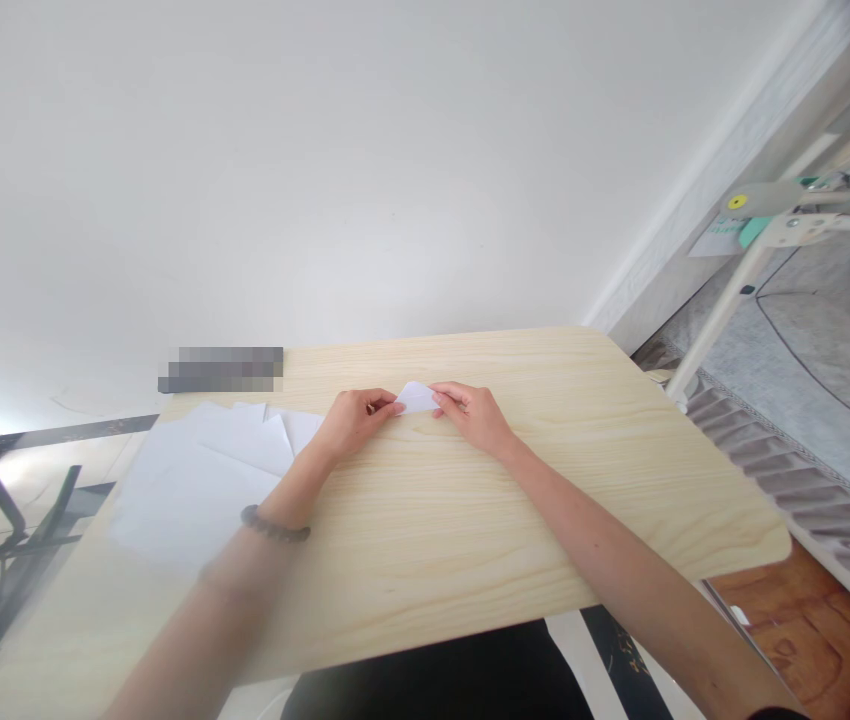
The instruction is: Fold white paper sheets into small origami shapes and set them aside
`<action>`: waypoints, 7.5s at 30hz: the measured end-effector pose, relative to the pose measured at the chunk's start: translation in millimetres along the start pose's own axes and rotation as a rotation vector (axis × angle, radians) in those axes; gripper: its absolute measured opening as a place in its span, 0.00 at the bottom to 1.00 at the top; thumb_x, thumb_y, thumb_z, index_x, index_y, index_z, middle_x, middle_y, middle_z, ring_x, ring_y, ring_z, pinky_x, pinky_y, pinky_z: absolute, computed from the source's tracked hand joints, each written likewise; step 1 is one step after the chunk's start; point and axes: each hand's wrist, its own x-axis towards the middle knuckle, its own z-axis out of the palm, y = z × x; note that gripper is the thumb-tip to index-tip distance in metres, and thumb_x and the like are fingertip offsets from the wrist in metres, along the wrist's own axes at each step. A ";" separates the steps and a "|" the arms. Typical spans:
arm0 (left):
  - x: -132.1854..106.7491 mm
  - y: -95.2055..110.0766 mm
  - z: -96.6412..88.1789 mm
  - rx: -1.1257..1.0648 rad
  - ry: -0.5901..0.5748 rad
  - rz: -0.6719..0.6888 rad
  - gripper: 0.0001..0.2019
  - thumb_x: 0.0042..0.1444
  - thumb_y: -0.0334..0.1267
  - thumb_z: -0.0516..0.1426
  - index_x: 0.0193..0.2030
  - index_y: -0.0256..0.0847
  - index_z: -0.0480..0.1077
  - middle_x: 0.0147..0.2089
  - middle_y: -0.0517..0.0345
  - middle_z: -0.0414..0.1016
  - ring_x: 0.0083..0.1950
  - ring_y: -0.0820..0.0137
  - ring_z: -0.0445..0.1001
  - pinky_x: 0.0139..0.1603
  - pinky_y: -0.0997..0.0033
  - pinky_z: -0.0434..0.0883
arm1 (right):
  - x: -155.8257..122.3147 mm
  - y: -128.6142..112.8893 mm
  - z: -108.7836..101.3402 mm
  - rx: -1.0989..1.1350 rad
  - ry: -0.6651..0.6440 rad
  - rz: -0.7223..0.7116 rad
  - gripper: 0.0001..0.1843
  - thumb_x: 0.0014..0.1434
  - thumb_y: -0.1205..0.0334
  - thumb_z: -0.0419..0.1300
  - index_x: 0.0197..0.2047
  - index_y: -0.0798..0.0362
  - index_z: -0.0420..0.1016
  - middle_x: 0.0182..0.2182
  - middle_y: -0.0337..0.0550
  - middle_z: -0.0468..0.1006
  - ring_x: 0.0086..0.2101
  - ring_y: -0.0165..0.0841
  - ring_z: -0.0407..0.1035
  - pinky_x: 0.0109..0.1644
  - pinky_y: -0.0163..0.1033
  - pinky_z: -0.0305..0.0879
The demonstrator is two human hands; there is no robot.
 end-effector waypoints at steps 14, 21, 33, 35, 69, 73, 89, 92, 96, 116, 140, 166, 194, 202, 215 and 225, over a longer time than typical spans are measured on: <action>0.5 0.7 1.3 0.000 0.001 0.020 0.14 0.53 0.47 0.49 0.33 0.39 0.69 0.27 0.61 0.73 0.21 0.75 0.61 0.24 0.76 0.58 | 2.3 -2.7 -2.0 -0.055 0.031 0.016 0.17 0.57 0.55 0.50 0.42 0.54 0.73 0.23 0.38 0.75 0.23 0.26 0.67 0.28 0.29 0.60; -1.8 4.2 -2.5 -0.095 -0.063 -0.016 0.17 0.53 0.49 0.48 0.38 0.38 0.69 0.30 0.59 0.75 0.19 0.77 0.55 0.20 0.76 0.54 | 1.5 -5.2 -3.5 -0.042 0.002 0.022 0.13 0.58 0.57 0.50 0.37 0.53 0.73 0.27 0.39 0.78 0.24 0.26 0.68 0.29 0.29 0.61; -1.0 -1.5 -1.1 -0.065 -0.054 0.006 0.18 0.54 0.49 0.47 0.36 0.37 0.69 0.29 0.58 0.74 0.21 0.77 0.58 0.21 0.77 0.55 | 1.2 -3.0 -1.1 -0.018 -0.018 0.036 0.17 0.58 0.53 0.47 0.36 0.54 0.72 0.23 0.40 0.76 0.23 0.26 0.66 0.28 0.30 0.61; -1.3 -1.9 -0.8 -0.063 -0.052 0.003 0.18 0.55 0.49 0.47 0.36 0.37 0.69 0.30 0.58 0.74 0.22 0.76 0.58 0.22 0.77 0.56 | 1.0 -2.6 -1.1 -0.023 -0.018 0.028 0.16 0.58 0.54 0.48 0.38 0.53 0.71 0.24 0.39 0.76 0.23 0.26 0.66 0.28 0.30 0.61; -3.0 8.7 -5.5 0.018 -0.056 0.024 0.22 0.54 0.51 0.46 0.30 0.35 0.73 0.22 0.60 0.70 0.21 0.77 0.59 0.23 0.77 0.56 | -0.5 -7.1 -2.9 -0.165 -0.037 -0.051 0.17 0.60 0.57 0.46 0.26 0.54 0.69 0.20 0.36 0.73 0.20 0.23 0.60 0.27 0.29 0.55; -4.1 6.3 -3.8 -0.039 -0.069 -0.002 0.23 0.54 0.52 0.45 0.32 0.36 0.73 0.24 0.59 0.72 0.20 0.77 0.59 0.21 0.77 0.55 | -1.3 -7.7 -2.2 -0.137 -0.025 -0.037 0.16 0.59 0.56 0.46 0.28 0.54 0.69 0.20 0.36 0.72 0.19 0.23 0.59 0.25 0.29 0.54; -3.1 3.8 -3.0 -0.039 -0.110 0.011 0.22 0.54 0.52 0.47 0.28 0.34 0.70 0.24 0.60 0.71 0.22 0.77 0.58 0.23 0.77 0.56 | -1.0 -6.6 -0.7 -0.136 -0.044 -0.052 0.14 0.58 0.57 0.48 0.29 0.54 0.70 0.20 0.35 0.73 0.19 0.23 0.59 0.26 0.29 0.54; -3.3 4.5 -2.5 -0.039 -0.103 -0.002 0.22 0.54 0.52 0.47 0.30 0.34 0.71 0.24 0.59 0.71 0.22 0.77 0.58 0.23 0.77 0.55 | -0.6 -6.5 -0.3 -0.127 -0.044 -0.030 0.15 0.58 0.56 0.48 0.30 0.54 0.70 0.20 0.35 0.73 0.19 0.23 0.58 0.25 0.29 0.54; -4.2 6.0 -2.4 -0.036 -0.078 0.016 0.22 0.54 0.52 0.47 0.28 0.34 0.71 0.23 0.60 0.68 0.22 0.77 0.56 0.22 0.77 0.53 | -0.9 -6.1 -0.2 -0.093 -0.036 -0.012 0.15 0.58 0.55 0.48 0.31 0.54 0.70 0.20 0.37 0.72 0.19 0.24 0.59 0.25 0.29 0.55; -5.9 6.9 -6.7 -0.146 -0.196 0.000 0.24 0.53 0.54 0.46 0.34 0.35 0.74 0.24 0.60 0.69 0.21 0.78 0.54 0.20 0.77 0.51 | -0.8 -5.4 -1.6 -0.136 -0.018 -0.016 0.16 0.59 0.55 0.47 0.30 0.54 0.70 0.19 0.35 0.71 0.19 0.24 0.59 0.25 0.29 0.54; -5.6 4.8 0.1 0.158 0.012 0.184 0.25 0.49 0.44 0.54 0.55 0.43 0.60 0.42 0.56 0.69 0.36 0.70 0.67 0.37 0.71 0.65 | -1.1 -4.2 -1.1 0.075 -0.027 0.043 0.17 0.55 0.50 0.51 0.38 0.55 0.70 0.19 0.37 0.68 0.21 0.26 0.62 0.25 0.31 0.57; -5.6 8.1 3.1 0.019 0.034 0.107 0.27 0.46 0.50 0.56 0.52 0.41 0.62 0.38 0.56 0.73 0.34 0.71 0.70 0.33 0.73 0.65 | -1.8 -8.2 -1.3 0.045 -0.151 -0.024 0.11 0.54 0.59 0.53 0.34 0.56 0.72 0.25 0.40 0.75 0.21 0.24 0.59 0.25 0.30 0.55; -4.7 14.1 8.8 -0.639 -0.177 -0.126 0.23 0.53 0.52 0.49 0.40 0.31 0.69 0.36 0.46 0.75 0.36 0.66 0.73 0.38 0.64 0.71 | -5.5 -13.9 10.4 -0.400 0.144 -0.122 0.08 0.48 0.60 0.56 0.22 0.54 0.66 0.17 0.37 0.68 0.19 0.25 0.58 0.24 0.31 0.51; -2.3 24.7 4.9 -0.683 -0.198 -0.240 0.21 0.49 0.52 0.52 0.27 0.33 0.72 0.27 0.53 0.74 0.36 0.66 0.72 0.43 0.64 0.69 | -7.6 -20.8 20.1 -0.576 0.162 -0.315 0.11 0.51 0.58 0.54 0.21 0.53 0.64 0.17 0.38 0.68 0.21 0.27 0.59 0.31 0.34 0.51; -0.6 12.0 1.6 -0.423 -0.145 -0.190 0.17 0.48 0.50 0.52 0.25 0.35 0.70 0.21 0.62 0.62 0.23 0.76 0.58 0.24 0.75 0.56 | -10.0 -19.1 14.5 -0.220 0.041 -0.180 0.05 0.48 0.64 0.55 0.31 0.51 0.62 0.21 0.34 0.66 0.22 0.25 0.60 0.28 0.31 0.55; 0.4 7.1 0.7 -0.644 -0.196 -0.202 0.19 0.48 0.50 0.55 0.33 0.33 0.73 0.31 0.53 0.72 0.31 0.71 0.67 0.31 0.72 0.63 | -9.3 -19.4 5.4 -0.069 -0.070 -0.289 0.09 0.52 0.69 0.49 0.36 0.51 0.65 0.31 0.40 0.68 0.27 0.27 0.62 0.33 0.33 0.61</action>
